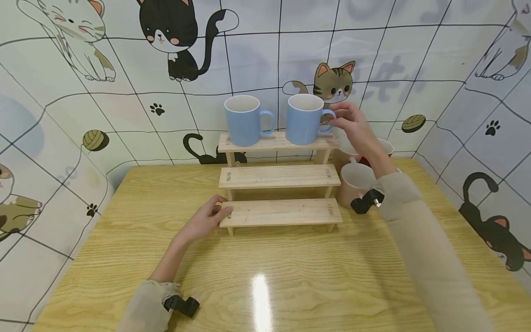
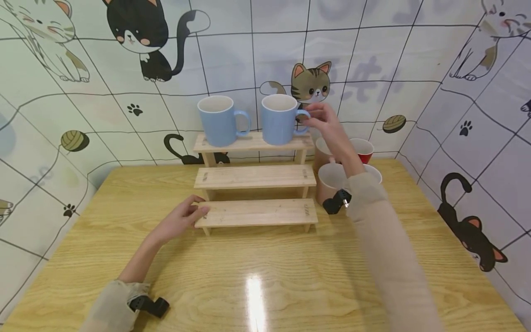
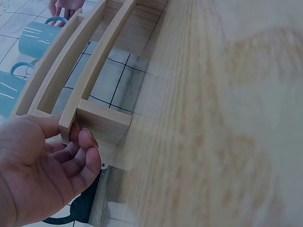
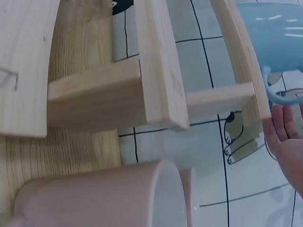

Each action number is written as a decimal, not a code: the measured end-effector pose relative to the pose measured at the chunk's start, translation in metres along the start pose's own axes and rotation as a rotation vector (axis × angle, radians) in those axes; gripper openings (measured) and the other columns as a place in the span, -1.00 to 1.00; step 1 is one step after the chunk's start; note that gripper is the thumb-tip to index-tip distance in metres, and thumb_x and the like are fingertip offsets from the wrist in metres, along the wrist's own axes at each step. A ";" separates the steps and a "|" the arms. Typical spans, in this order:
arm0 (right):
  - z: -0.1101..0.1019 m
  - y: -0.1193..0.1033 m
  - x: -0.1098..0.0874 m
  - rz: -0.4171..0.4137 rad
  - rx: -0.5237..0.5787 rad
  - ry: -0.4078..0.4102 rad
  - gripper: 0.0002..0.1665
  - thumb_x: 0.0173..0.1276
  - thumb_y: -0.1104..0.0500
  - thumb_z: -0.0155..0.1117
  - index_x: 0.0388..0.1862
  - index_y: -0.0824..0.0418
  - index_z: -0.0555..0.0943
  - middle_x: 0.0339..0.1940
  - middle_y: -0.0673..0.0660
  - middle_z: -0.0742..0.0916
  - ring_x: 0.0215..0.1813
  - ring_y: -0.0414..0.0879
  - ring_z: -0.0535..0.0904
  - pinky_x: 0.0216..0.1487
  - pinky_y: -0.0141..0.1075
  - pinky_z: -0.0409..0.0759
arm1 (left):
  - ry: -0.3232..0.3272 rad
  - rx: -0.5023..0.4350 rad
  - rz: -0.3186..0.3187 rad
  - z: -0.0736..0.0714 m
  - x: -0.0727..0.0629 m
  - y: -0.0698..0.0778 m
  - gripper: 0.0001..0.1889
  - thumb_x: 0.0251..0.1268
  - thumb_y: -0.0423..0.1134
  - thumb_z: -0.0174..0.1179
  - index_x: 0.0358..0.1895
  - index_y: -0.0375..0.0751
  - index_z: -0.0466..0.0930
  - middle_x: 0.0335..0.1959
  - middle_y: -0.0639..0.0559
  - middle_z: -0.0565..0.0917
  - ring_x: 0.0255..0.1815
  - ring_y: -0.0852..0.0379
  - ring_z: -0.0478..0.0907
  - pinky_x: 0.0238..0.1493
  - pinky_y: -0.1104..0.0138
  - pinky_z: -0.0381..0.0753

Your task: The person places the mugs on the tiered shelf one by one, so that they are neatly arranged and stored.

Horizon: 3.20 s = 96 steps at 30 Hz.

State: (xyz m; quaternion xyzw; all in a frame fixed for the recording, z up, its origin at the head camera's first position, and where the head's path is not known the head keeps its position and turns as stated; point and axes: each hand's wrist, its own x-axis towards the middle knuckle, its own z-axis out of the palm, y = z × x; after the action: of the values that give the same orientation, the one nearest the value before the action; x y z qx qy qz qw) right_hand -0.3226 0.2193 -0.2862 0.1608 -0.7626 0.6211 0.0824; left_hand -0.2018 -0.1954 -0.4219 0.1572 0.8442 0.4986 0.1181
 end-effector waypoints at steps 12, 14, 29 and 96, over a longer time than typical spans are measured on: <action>-0.040 0.010 -0.030 0.021 -0.033 0.083 -0.60 0.56 0.15 0.14 0.32 0.02 0.40 0.18 0.08 0.56 0.21 -0.11 0.43 0.47 -0.10 0.25 | 0.009 -0.008 -0.013 0.002 -0.001 0.003 -0.57 0.63 -0.11 0.04 0.30 -0.36 0.28 -0.58 0.03 0.38 -0.49 -0.01 0.38 -0.46 0.29 0.36; -0.045 0.011 -0.036 0.004 -0.015 0.107 -0.61 0.55 0.17 0.16 0.29 0.03 0.41 0.14 0.05 0.57 0.19 -0.12 0.44 0.44 -0.24 0.29 | 0.009 -0.011 -0.017 0.003 -0.002 0.007 -0.59 0.63 -0.15 0.02 0.29 -0.38 0.28 -0.58 0.02 0.37 -0.49 -0.04 0.38 -0.46 0.30 0.35; -0.088 0.022 -0.089 -0.100 0.158 0.158 -0.64 0.50 0.37 0.17 0.21 0.18 0.45 0.01 0.06 0.64 0.10 -0.15 0.51 0.20 -0.53 0.42 | 0.009 -0.001 -0.013 0.003 0.000 0.003 -0.59 0.64 -0.15 0.02 0.29 -0.39 0.27 -0.57 0.03 0.36 -0.48 -0.03 0.38 -0.47 0.31 0.34; -0.102 0.090 -0.184 0.451 -0.389 -0.052 -0.39 0.56 -0.15 0.14 0.13 0.41 0.49 -0.13 -0.16 0.67 0.00 -0.27 0.45 0.27 0.29 0.28 | -0.016 -0.020 -0.011 -0.001 -0.015 0.040 -0.62 0.63 -0.26 0.01 0.25 -0.51 0.27 -0.56 -0.02 0.39 -0.46 -0.13 0.43 -0.36 0.18 0.44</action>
State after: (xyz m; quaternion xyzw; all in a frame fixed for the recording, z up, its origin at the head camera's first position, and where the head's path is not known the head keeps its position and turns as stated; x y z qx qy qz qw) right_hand -0.1896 0.3606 -0.4070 -0.0157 -0.8857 0.4615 -0.0481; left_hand -0.1819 -0.1835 -0.3853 0.1551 0.8391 0.5050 0.1293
